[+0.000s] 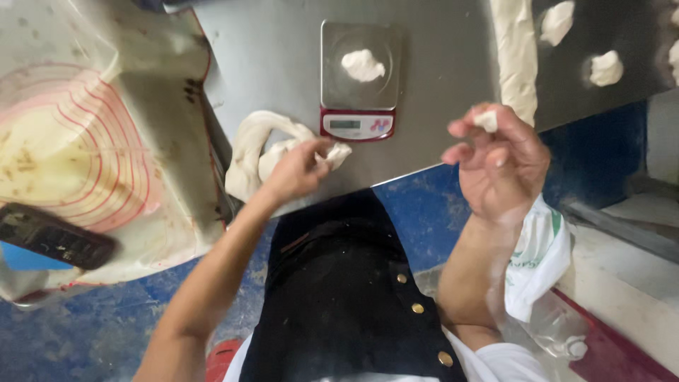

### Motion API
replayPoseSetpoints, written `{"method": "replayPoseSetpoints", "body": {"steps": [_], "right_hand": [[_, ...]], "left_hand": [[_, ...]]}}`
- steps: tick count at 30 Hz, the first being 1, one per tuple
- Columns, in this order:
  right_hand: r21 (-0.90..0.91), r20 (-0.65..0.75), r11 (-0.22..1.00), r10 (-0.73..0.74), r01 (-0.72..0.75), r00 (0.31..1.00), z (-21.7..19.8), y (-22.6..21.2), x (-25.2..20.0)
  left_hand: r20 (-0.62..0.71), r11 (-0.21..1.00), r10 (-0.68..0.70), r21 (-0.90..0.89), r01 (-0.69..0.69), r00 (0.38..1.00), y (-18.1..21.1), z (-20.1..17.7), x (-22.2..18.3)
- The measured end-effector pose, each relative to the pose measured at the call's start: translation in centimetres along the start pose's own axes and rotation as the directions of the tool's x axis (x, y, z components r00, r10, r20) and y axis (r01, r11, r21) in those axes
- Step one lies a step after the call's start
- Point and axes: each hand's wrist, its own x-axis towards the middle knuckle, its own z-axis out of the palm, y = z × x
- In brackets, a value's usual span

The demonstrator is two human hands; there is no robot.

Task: The person weighs pieces of dough on a digital scale and places them onto a large strip of dough on the counter.

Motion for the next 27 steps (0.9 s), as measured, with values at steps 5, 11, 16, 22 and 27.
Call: {"method": "replayPoseSetpoints", "body": {"steps": [5, 11, 16, 22, 27], "right_hand": [[-0.393, -0.025, 0.905, 0.17, -0.166, 0.985, -1.8, 8.2, 5.1], [-0.909, 0.229, 0.341, -0.072, 0.24, 0.971, 0.2, 23.1, 8.7], [-0.779, -0.16, 0.575, 0.202, -0.25, 0.966, -1.9, 28.2, 9.8], [-0.313, 0.256, 0.937, 0.24, -0.155, 0.937, -1.3, 23.3, 4.0], [-0.137, 0.109, 0.921, 0.38, -0.365, 0.919, -5.8, 18.6, 3.1]], "left_hand": [[-0.094, 0.769, 0.057, 0.639, 0.016, 0.994, -3.1, 4.7, 0.5], [-0.131, 0.794, 0.049, 0.607, 0.042, 0.99, -6.6, 6.3, 2.5], [0.007, 0.913, -0.302, 0.288, 0.287, 0.953, -3.0, 3.0, 2.0], [-0.272, 0.964, -0.084, -0.266, 0.009, 0.959, 4.0, 3.9, 4.4], [-0.087, 0.992, -0.104, -0.075, 0.098, 0.991, 7.4, 4.7, 3.6]]}}
